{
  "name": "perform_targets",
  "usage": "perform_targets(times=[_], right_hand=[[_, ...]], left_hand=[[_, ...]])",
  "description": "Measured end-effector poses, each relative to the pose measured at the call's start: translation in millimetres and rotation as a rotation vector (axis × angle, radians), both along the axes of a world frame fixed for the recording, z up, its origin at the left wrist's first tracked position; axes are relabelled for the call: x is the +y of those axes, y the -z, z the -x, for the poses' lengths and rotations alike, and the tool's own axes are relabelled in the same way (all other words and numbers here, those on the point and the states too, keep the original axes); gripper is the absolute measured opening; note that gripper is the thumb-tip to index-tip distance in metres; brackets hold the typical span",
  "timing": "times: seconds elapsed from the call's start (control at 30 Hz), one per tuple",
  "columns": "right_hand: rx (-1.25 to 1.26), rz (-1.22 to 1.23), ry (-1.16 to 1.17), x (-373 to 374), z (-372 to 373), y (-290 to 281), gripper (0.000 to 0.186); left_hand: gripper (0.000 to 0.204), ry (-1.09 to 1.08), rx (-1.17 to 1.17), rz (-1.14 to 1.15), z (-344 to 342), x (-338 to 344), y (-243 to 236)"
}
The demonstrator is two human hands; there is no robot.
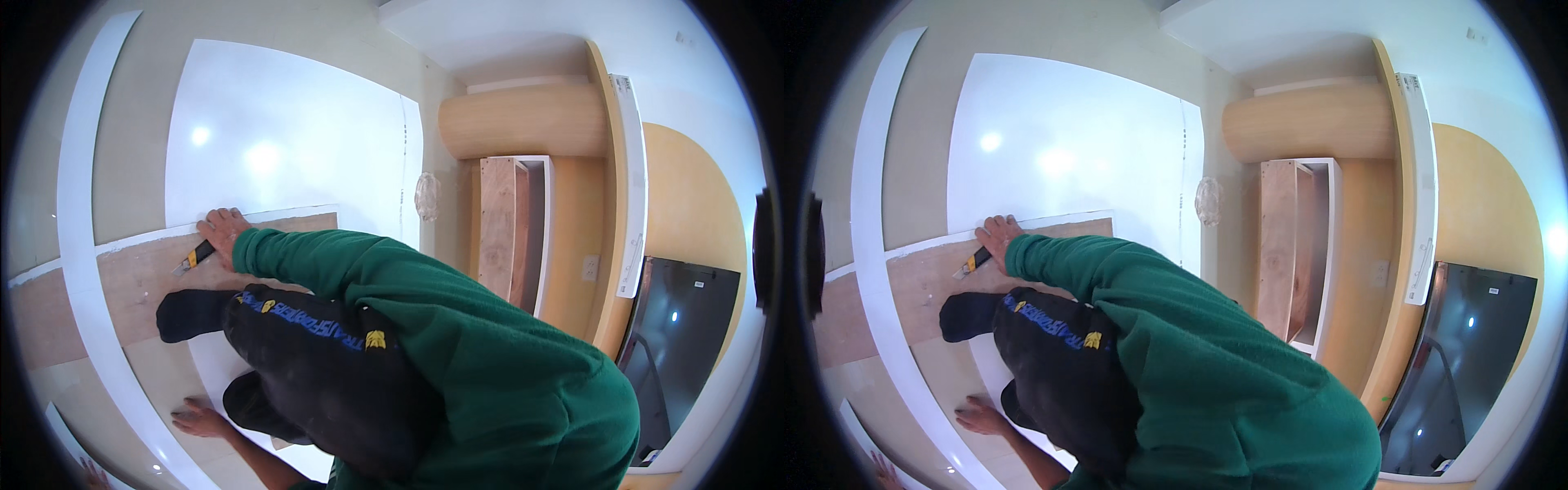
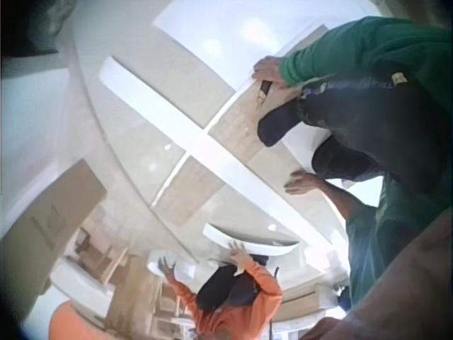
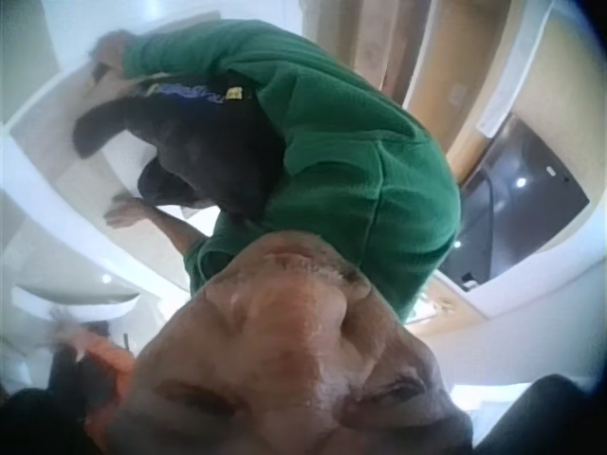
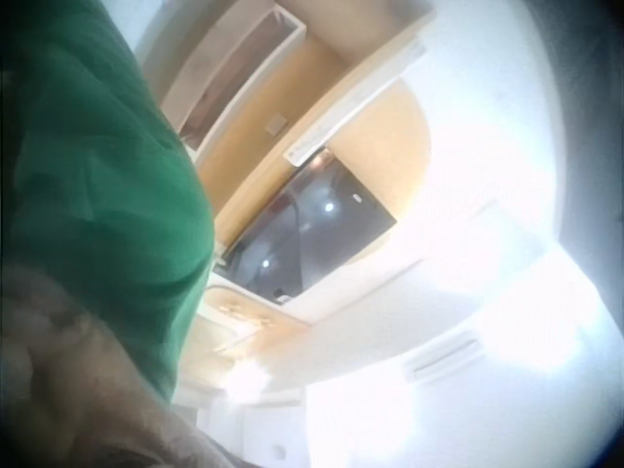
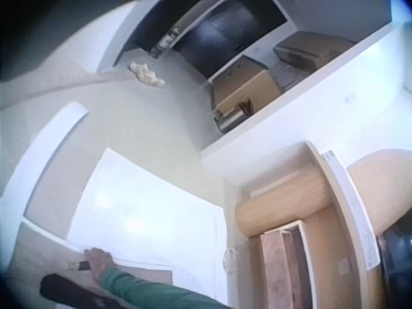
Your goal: The person kneels on the floor and uses a pencil to mark a line on a white sheet of material. They then use a utility knife and a small wooden block as a guide to cut the material along the marked line. The person repeats this process, cutting multiple strips from the sheet.
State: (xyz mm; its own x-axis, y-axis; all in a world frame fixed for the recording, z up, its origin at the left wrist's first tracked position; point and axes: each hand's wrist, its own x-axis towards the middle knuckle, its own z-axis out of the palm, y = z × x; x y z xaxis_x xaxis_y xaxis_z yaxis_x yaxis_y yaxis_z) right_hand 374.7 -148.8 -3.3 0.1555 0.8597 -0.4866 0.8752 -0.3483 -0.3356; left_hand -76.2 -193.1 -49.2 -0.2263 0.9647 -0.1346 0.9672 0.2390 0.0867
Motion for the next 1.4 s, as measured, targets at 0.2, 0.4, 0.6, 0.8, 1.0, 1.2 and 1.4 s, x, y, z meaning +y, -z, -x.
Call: perform_targets(times=[0.2,0.4,0.6,0.8,1.0,1.2,1.4], right_hand=[[-0.014,-0.242,-0.008,-57,-69,-26,0.085],[0.283,-0.176,0.512,-57,-116,-188,0.041],[0.757,-0.542,-0.021,24,85,-365,0.037],[0.723,-0.136,-0.911,-12,215,-405,0.054],[0.567,0.178,-1.686,-117,239,-379,0.062],[0.05,-0.208,-1.734,-36,238,-271,0.064],[0.03,0.007,-1.625,-46,281,-287,0.061]], left_hand=[[0.071,0.016,0.133,-0.104,-23,-50,23],[0.068,-0.142,0.059,0.089,1,-55,20],[0.035,-0.622,-0.998,0.19,54,-97,-30],[0.058,-0.795,-0.749,-0.275,-15,-193,-201],[0.058,-1.841,-0.288,-0.55,-130,-584,-174],[0.082,-2.591,0.392,-0.671,-400,-732,-238],[0.09,-3.304,0.459,-0.58,-531,-609,-247]])
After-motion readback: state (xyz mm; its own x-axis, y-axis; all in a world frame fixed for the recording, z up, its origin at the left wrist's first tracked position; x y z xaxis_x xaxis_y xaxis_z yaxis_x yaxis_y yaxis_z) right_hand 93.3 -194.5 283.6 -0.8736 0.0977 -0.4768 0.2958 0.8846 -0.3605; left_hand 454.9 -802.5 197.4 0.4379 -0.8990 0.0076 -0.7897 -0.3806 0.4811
